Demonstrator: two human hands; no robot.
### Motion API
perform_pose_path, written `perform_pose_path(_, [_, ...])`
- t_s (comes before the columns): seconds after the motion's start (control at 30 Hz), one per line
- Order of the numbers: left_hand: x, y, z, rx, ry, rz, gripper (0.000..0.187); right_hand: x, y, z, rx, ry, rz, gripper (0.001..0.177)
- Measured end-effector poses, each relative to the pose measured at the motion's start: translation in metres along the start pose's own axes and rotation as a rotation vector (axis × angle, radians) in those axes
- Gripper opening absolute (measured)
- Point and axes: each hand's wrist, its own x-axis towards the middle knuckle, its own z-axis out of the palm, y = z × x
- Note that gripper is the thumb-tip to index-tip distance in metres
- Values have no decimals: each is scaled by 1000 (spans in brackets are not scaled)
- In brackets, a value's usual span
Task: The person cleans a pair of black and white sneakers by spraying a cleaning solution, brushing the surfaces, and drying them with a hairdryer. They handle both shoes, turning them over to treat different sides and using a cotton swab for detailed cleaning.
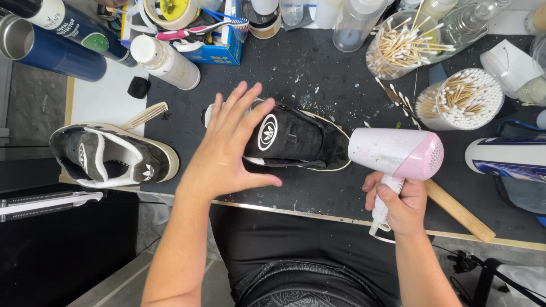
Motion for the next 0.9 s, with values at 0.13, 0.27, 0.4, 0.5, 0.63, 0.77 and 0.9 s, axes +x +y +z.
perform_pose_path(0.13, [15,-12,-10,-32,-30,50,115,-1,1,-5,83,-29,16,46])
perform_pose_path(0.27, [21,-14,-10,69,-65,50,108,0,1,-5,83,-44,-3,47])
perform_pose_path(0.4, [20,-15,-13,127,-38,85,110,-1,1,-4,43,-45,-14,48])
perform_pose_path(0.5, [17,-17,-13,164,0,64,105,-1,2,-5,38,-55,-17,48])
perform_pose_path(0.63, [12,-13,-4,163,107,-58,93,-1,4,-5,40,-38,-14,47])
perform_pose_path(0.77, [12,-3,12,253,206,-246,87,-1,4,-4,-32,7,3,40])
perform_pose_path(0.9, [13,11,16,266,268,-307,89,2,2,3,-74,46,3,37])
